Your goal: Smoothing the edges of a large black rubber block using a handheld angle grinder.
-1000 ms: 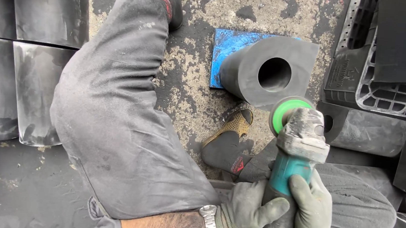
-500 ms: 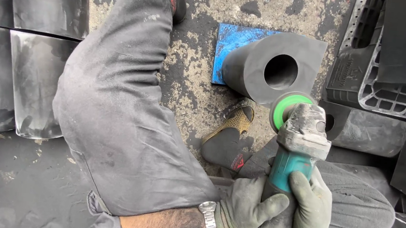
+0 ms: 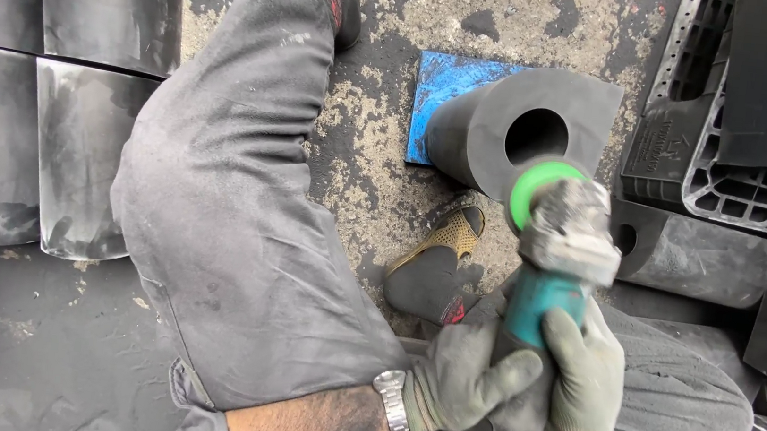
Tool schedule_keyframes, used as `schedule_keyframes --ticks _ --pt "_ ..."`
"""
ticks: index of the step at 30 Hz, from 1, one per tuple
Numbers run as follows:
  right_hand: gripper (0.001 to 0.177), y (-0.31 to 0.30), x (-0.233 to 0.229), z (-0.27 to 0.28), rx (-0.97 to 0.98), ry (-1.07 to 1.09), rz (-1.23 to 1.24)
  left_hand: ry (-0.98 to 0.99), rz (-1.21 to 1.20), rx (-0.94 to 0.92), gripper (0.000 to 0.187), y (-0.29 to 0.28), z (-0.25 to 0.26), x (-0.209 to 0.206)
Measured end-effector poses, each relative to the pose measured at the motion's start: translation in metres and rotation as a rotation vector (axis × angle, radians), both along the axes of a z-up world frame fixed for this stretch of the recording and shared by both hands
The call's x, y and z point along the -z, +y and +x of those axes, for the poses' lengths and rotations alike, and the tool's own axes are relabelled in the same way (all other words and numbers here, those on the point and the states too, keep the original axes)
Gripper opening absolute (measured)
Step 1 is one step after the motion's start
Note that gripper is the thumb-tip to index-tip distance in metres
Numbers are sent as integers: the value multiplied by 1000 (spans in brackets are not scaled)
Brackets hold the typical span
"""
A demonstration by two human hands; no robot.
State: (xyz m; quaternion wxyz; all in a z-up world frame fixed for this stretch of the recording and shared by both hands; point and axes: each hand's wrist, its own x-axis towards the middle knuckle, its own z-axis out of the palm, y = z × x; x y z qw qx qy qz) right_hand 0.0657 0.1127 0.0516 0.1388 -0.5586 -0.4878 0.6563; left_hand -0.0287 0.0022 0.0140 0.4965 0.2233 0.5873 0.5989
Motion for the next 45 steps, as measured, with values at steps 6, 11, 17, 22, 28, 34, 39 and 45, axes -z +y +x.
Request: schedule_keyframes --ticks 6,11,17,22,28,34,39,45 --pt "44 -10 -2 30 147 12 -43 147 -16 248 69 -7 28 19" --pt "47 -5 5 24 129 20 -69 120 -19 237 69 -4 19 18" --pt "49 6 1 -14 22 23 -76 157 87 30 67 0 1 10" --pt "48 11 5 -20 -94 45 -61 18 -54 65 65 2 -5 6" --pt "46 -2 -5 10 66 -38 -74 87 15 154 63 -6 19 15" --pt "47 1 2 13 98 28 -85 116 70 161 66 -3 13 9" --pt "45 7 3 -10 -73 -9 -89 31 6 19 68 -1 1 0" --pt "46 0 -5 12 91 9 -87 78 33 118 65 -4 22 12"
